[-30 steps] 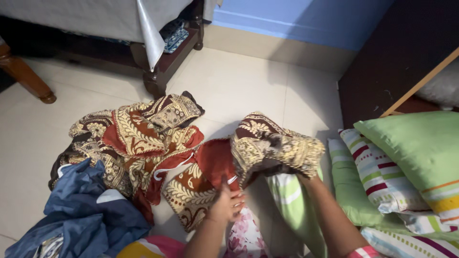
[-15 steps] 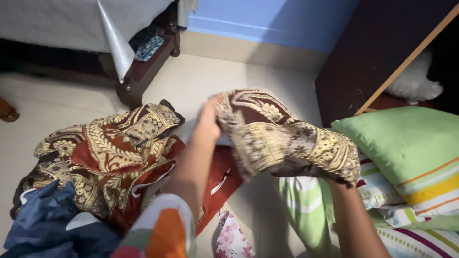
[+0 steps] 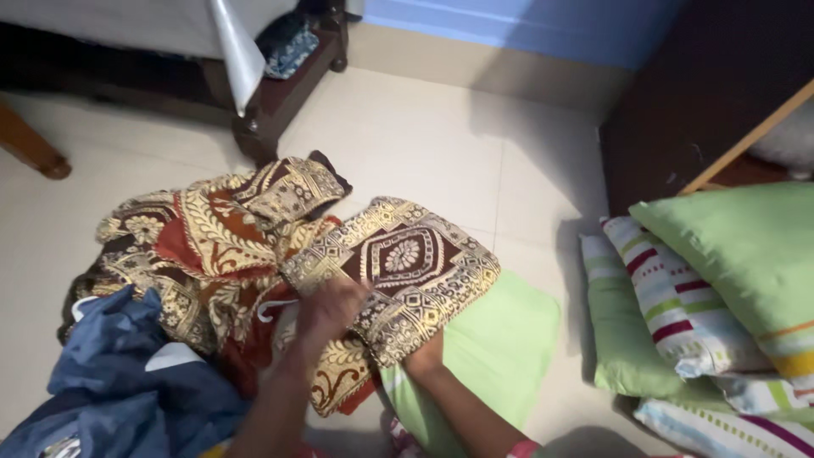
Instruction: The person puts a pillowcase onto a pillow by hand, inserting the pillow and smoothing out the cover.
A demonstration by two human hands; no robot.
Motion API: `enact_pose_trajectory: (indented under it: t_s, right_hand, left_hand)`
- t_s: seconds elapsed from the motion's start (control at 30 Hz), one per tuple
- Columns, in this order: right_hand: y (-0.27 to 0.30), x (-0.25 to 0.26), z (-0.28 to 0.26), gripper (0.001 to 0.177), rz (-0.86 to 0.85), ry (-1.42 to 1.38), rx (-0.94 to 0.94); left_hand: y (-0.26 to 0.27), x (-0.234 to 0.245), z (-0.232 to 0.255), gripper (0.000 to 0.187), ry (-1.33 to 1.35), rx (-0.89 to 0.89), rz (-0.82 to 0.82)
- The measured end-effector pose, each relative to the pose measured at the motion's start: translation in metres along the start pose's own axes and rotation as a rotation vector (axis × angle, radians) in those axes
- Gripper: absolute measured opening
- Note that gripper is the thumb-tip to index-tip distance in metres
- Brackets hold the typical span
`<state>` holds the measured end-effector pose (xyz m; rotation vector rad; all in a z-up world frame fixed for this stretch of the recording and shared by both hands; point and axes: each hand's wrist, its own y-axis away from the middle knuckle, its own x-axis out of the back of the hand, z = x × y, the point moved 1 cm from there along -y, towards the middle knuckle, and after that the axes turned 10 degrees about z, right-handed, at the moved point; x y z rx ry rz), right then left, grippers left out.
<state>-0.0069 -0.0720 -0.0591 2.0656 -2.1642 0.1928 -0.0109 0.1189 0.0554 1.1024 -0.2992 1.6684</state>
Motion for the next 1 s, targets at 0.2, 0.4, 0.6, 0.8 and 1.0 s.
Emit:
enact_pose_trajectory:
  t_s: [0.2, 0.4, 0.6, 0.8, 1.0]
  right_hand:
    - [0.014, 0.023, -0.017, 0.051, -0.244, 0.527, 0.434]
    - [0.011, 0.043, -0.03, 0.069, -0.417, 0.571, 0.671]
    - [0.025, 0.007, -0.032, 0.058, -0.21, 1.023, 0.524]
    - [-0.015, -0.018, 0.034, 0.056, -0.315, 0.997, 0.358]
    - [-0.06, -0.017, 0.054, 0.054, -0.363, 0.97, 0.295]
  left_hand:
    - [0.057, -0.032, 0.017, 0.098, 0.115, -0.582, 0.21]
    - [0.028, -0.091, -0.008, 0.094, -0.245, -0.504, -0.133]
    - [-0.01, -0.135, -0.044, 0.02, -0.419, -0.648, 0.1]
    - [-0.003, -0.163, -0.045, 0.023, -0.04, -0.91, 0.276]
    - [0.038, -0.136, 0.005, 0.033, -0.104, -0.89, 0.12]
